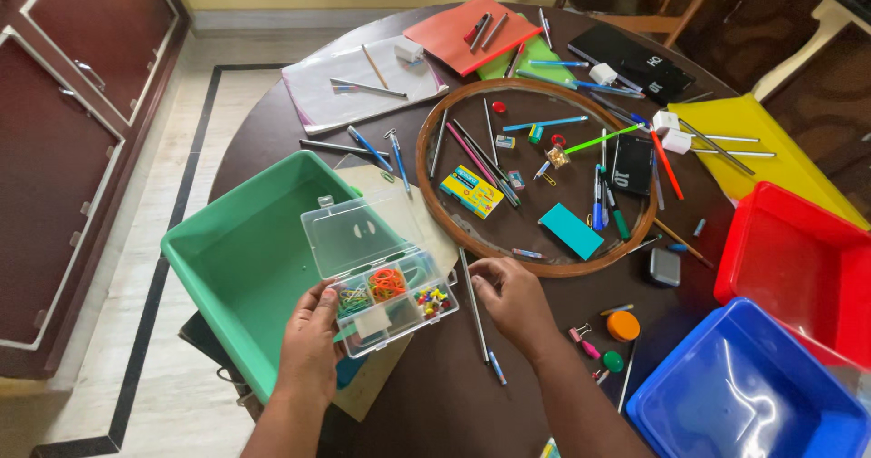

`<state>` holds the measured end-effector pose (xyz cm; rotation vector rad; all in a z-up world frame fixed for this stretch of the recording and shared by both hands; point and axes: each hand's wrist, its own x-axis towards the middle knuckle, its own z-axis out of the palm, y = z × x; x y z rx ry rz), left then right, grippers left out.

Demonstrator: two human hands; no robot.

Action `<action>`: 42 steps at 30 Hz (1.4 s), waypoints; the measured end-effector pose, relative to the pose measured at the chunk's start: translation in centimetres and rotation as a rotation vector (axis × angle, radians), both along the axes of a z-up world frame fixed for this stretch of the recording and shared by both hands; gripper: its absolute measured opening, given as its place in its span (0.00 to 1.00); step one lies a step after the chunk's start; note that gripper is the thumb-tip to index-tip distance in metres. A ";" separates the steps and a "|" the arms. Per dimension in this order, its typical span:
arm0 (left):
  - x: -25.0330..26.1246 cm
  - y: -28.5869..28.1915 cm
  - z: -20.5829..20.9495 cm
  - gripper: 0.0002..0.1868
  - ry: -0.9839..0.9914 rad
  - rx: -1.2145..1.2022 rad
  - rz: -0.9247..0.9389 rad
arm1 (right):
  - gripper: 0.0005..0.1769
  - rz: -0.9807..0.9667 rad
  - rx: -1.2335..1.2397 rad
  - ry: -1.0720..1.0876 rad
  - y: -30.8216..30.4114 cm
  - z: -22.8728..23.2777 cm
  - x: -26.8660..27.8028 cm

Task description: The person sorts various stationery items from a cluttered table into a small compartmentalized plastic box. They pick up paper clips, rubber bands, and other small items, placing them into the box while occasionally moving other items like pens and notebooks aside.

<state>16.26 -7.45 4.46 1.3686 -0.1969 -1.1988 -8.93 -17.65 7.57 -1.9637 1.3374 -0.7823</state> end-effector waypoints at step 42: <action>26.3 -10.0 -6.9 0.20 -0.026 0.011 -0.109 | 0.16 -0.004 -0.105 0.608 -20.8 -11.0 22.7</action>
